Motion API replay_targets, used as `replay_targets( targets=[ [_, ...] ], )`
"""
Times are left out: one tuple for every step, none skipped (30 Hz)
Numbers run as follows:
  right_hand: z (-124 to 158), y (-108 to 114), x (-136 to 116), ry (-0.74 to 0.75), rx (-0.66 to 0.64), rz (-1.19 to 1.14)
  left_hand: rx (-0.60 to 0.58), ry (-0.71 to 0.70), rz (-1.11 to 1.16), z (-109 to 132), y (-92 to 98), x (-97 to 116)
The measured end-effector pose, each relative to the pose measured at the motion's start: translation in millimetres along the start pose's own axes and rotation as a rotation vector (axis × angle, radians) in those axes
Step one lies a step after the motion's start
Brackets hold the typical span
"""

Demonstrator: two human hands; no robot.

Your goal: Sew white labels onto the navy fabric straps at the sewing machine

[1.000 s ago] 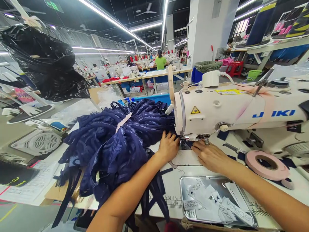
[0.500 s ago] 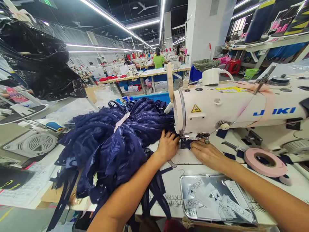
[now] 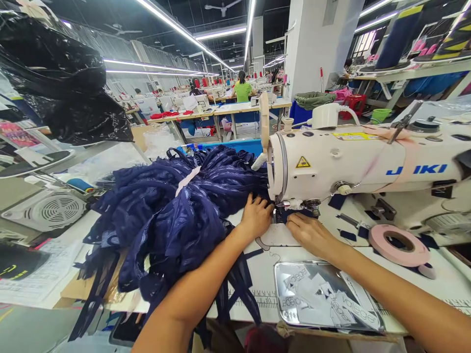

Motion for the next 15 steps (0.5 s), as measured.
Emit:
replay_targets(
  targets=[
    [-1, 0, -1, -0.004, 0.004, 0.009, 0.001, -0.001, -0.001, -1, -0.7, 0],
    [-1, 0, -2, -0.007, 0.007, 0.017, 0.002, 0.000, 0.000, -1, -1.5, -1],
    [-2, 0, -3, -0.008, 0.008, 0.024, 0.003, 0.001, 0.002, -2, -2.3, -1],
    [-2, 0, -4, -0.010, 0.005, 0.032, 0.003, 0.003, 0.004, -3, -3.2, -2],
    [-3, -1, -5, -0.013, 0.001, 0.039, 0.002, 0.006, 0.006, -4, -4.0, -2],
    [-3, -1, -5, -0.014, -0.005, 0.047, 0.000, 0.009, 0.009, -5, -4.8, -2],
    [-4, -1, -6, -0.015, -0.013, 0.056, -0.002, 0.012, 0.011, -7, -5.5, -2],
    [-4, -1, -6, -0.015, -0.021, 0.064, -0.004, 0.016, 0.013, -8, -6.0, -3],
    [-5, -2, -7, -0.018, -0.029, 0.072, -0.004, 0.020, 0.014, -9, -6.4, -3],
    [-5, -2, -7, -0.021, -0.038, 0.079, -0.004, 0.025, 0.016, -10, -6.6, -3],
    [-6, -2, -8, -0.027, -0.048, 0.084, -0.003, 0.029, 0.017, -11, -6.7, -3],
    [-6, -2, -8, -0.033, -0.056, 0.085, -0.002, 0.033, 0.018, -12, -6.7, -3],
    [-7, -2, -8, -0.040, -0.064, 0.084, -0.003, 0.037, 0.018, -12, -6.8, -3],
    [-8, -2, -8, -0.046, -0.070, 0.079, -0.007, 0.040, 0.019, -12, -6.9, -4],
    [-8, -2, -8, -0.051, -0.077, 0.072, -0.013, 0.041, 0.019, -13, -6.9, -3]
  ],
)
Point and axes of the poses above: each hand's wrist, its own z-axis away from the middle knuckle, its own y-axis out of the back of the hand, x = y × z, the point moved 2 cm from there along -z, towards the middle knuckle, and after that the axes turned 4 degrees about -y, right-handed, at the moved point
